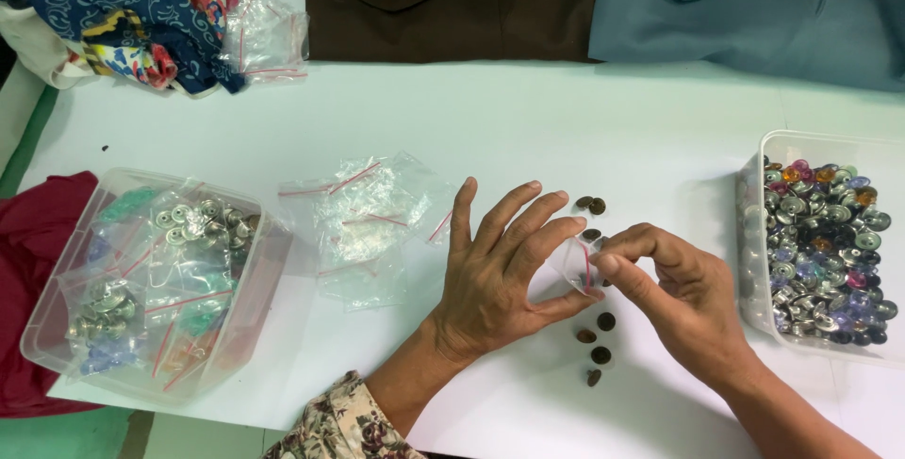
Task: The person sorts buttons from a container onto a table, then places them into small plastic bags. The person repeats this process with different sets of buttons, sealing each bag after filling it.
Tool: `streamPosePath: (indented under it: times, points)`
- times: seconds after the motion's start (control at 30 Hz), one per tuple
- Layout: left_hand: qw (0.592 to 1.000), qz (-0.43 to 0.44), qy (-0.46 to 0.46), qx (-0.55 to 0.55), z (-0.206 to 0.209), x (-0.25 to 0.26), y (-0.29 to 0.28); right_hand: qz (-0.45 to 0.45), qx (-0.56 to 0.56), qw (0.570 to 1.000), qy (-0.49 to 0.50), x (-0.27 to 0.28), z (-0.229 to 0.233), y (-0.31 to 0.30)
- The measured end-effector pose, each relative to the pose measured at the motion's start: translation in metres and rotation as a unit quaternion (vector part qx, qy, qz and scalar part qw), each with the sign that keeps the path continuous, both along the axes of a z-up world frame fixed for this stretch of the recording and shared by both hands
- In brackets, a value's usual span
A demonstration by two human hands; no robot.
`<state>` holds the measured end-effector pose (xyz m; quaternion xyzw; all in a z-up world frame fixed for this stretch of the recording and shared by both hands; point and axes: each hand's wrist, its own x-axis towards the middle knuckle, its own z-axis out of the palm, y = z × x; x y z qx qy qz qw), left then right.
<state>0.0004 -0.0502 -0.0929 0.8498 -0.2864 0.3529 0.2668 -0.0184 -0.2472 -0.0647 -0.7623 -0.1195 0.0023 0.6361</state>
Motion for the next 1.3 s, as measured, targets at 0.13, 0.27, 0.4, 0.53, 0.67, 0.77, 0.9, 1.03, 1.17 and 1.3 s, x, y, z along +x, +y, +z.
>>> streamPosePath:
  times: [0.13, 0.27, 0.4, 0.53, 0.67, 0.77, 0.9, 1.03, 1.17, 1.3]
  points:
    - [1.000, -0.003, -0.003, -0.001, 0.003, -0.002, -0.001, -0.036, -0.059, 0.997, -0.033, -0.002, -0.005, -0.001]
    - [1.000, 0.002, -0.025, -0.005, 0.009, -0.003, -0.001, -0.061, -0.080, 0.992, -0.071, 0.000, -0.007, -0.001]
    - [0.999, 0.026, -0.025, -0.016, 0.013, 0.001, 0.007, -0.071, -0.100, 0.987, -0.108, 0.009, -0.008, -0.010]
    - [0.996, 0.035, -0.002, -0.084, 0.017, 0.006, 0.015, -0.122, -0.197, 0.966, -0.117, 0.024, -0.014, -0.017]
    - [0.994, 0.037, -0.003, -0.098, 0.015, 0.005, 0.014, -0.093, -0.293, 0.932, -0.194, 0.041, -0.046, -0.026]
    - [0.995, 0.028, -0.015, -0.094, 0.014, 0.004, 0.010, -0.076, -0.317, 0.929, -0.174, 0.050, -0.061, -0.029]
    - [0.996, 0.024, -0.024, -0.086, 0.013, 0.004, 0.009, -0.052, -0.323, 0.939, -0.106, 0.056, -0.068, -0.023]
    - [0.996, 0.035, -0.032, -0.079, 0.010, 0.006, 0.007, -0.024, -0.338, 0.917, -0.208, 0.065, -0.089, -0.027]
    - [0.997, 0.040, -0.026, -0.062, 0.007, 0.007, 0.008, -0.033, -0.334, 0.917, -0.215, 0.063, -0.092, -0.029]
    - [0.997, 0.042, -0.024, -0.053, 0.003, 0.008, 0.007, -0.068, -0.312, 0.938, -0.135, 0.055, -0.073, -0.026]
